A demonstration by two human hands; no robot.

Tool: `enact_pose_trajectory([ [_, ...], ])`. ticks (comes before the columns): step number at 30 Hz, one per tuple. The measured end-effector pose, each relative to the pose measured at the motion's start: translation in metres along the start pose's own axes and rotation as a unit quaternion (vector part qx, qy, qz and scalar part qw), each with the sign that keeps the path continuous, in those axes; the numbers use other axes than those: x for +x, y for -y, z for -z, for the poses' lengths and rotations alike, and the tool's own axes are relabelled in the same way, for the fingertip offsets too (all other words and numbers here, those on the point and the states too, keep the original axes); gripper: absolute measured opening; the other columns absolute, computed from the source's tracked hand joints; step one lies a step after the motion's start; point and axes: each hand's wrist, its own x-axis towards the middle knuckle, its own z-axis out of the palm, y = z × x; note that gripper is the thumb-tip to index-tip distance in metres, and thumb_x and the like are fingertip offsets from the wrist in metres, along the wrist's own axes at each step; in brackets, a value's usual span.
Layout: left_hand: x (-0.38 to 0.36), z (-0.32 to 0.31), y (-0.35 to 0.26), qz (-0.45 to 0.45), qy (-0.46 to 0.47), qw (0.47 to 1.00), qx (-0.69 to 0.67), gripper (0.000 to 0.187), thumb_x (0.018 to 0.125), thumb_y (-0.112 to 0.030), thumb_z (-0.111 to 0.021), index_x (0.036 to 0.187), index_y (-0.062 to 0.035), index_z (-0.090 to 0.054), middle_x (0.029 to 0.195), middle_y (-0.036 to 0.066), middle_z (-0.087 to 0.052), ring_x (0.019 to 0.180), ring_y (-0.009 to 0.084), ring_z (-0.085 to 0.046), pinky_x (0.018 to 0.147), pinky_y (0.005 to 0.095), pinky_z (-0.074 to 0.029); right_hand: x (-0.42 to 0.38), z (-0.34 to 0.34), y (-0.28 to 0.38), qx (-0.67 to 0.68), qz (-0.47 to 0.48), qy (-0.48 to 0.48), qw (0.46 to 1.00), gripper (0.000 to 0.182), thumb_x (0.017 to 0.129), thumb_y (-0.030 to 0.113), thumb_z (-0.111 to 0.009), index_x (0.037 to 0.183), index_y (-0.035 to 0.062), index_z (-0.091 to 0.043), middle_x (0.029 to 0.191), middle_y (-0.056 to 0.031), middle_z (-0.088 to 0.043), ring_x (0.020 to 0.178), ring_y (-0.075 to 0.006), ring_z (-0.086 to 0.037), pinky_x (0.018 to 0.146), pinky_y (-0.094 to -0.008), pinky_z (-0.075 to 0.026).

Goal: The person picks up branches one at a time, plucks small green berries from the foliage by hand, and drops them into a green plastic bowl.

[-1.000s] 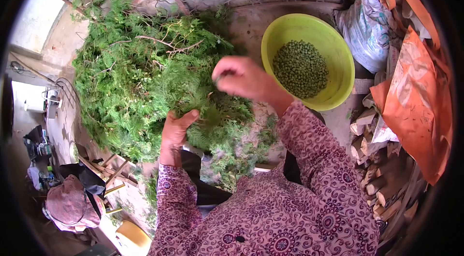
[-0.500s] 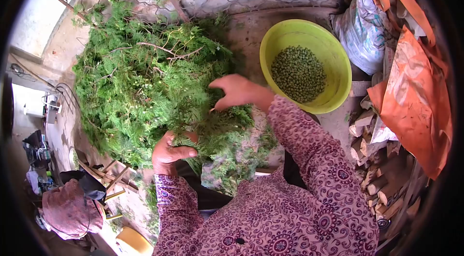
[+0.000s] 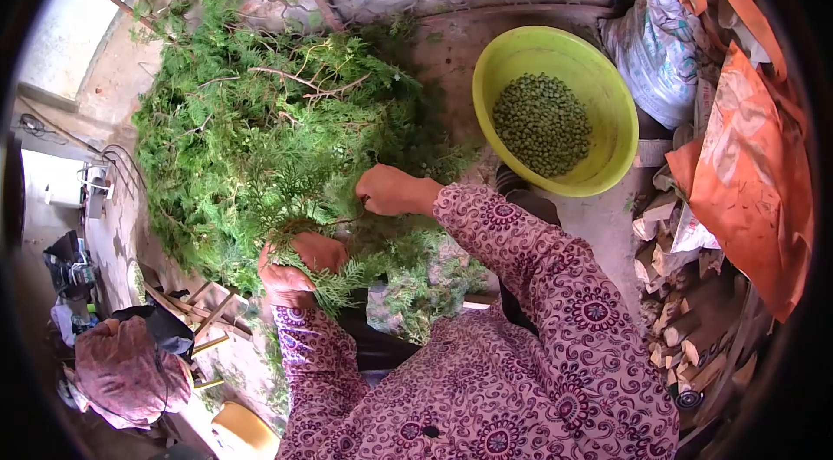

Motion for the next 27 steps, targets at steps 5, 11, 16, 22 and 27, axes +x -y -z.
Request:
enact_pose_trajectory([
  [5,-0.019,0.069,-0.01,-0.021,0.012,0.999,0.027,0.017,0.07,-0.014,-0.061,0.074,0.0014,-0.057,0.064,0.013,-0.056,0.048,0.0221,-0.051,0.046,0.0393,-0.044,-0.001,0.02,0.016,-0.005,-0.055,0.025,0.998,0.016,0.068,0.016,-0.056,0.071,-0.0001,-0.057,0.068,-0.018,-0.055,0.063,-0.034,-0.054,0.058,-0.0402,-0.043],
  [11,0.01,0.053,-0.031,-0.093,-0.05,0.978,-0.179,0.049,0.072,-0.054,-0.06,0.082,-0.0053,-0.056,0.064,0.002,-0.049,0.055,0.0138,-0.042,0.066,0.0326,-0.037,-0.021,0.068,0.024,0.227,-0.127,-0.052,0.964,0.017,0.073,0.015,-0.056,0.074,-0.0012,-0.06,0.057,-0.0087,-0.053,0.048,-0.0171,-0.049,0.047,-0.029,-0.039],
  [16,0.026,0.067,-0.007,-0.127,-0.077,0.942,-0.301,0.085,0.06,-0.067,-0.061,0.109,0.0015,-0.052,0.094,0.012,-0.057,0.077,0.0203,-0.051,0.079,0.0351,-0.037,-0.026,0.085,0.019,0.426,-0.239,-0.092,0.867,0.019,0.078,0.015,-0.056,0.068,-0.0009,-0.058,0.054,-0.001,-0.048,0.044,-0.0067,-0.041,0.042,-0.0229,-0.031],
  [22,0.04,0.048,0.005,-0.129,-0.088,0.973,-0.173,0.115,0.056,-0.08,-0.048,0.135,-0.0019,-0.019,0.139,0.017,-0.021,0.122,0.0305,-0.034,0.101,0.0463,-0.026,-0.028,0.093,0.02,0.44,-0.253,-0.168,0.845,0.022,0.078,0.015,-0.055,0.06,0.002,-0.054,0.052,0.0001,-0.046,0.042,-0.0064,-0.038,0.04,-0.0236,-0.029],
  [27,0.039,0.036,0.004,0.043,-0.113,0.985,0.126,0.088,0.065,-0.058,-0.058,0.126,-0.001,-0.032,0.124,0.016,-0.038,0.108,0.0265,-0.044,0.093,0.0411,-0.035,-0.03,0.095,0.016,0.449,-0.242,-0.174,0.842,0.026,0.078,0.015,-0.054,0.055,0.0043,-0.05,0.049,0.0011,-0.043,0.041,-0.0063,-0.037,0.04,-0.0236,-0.028],
])
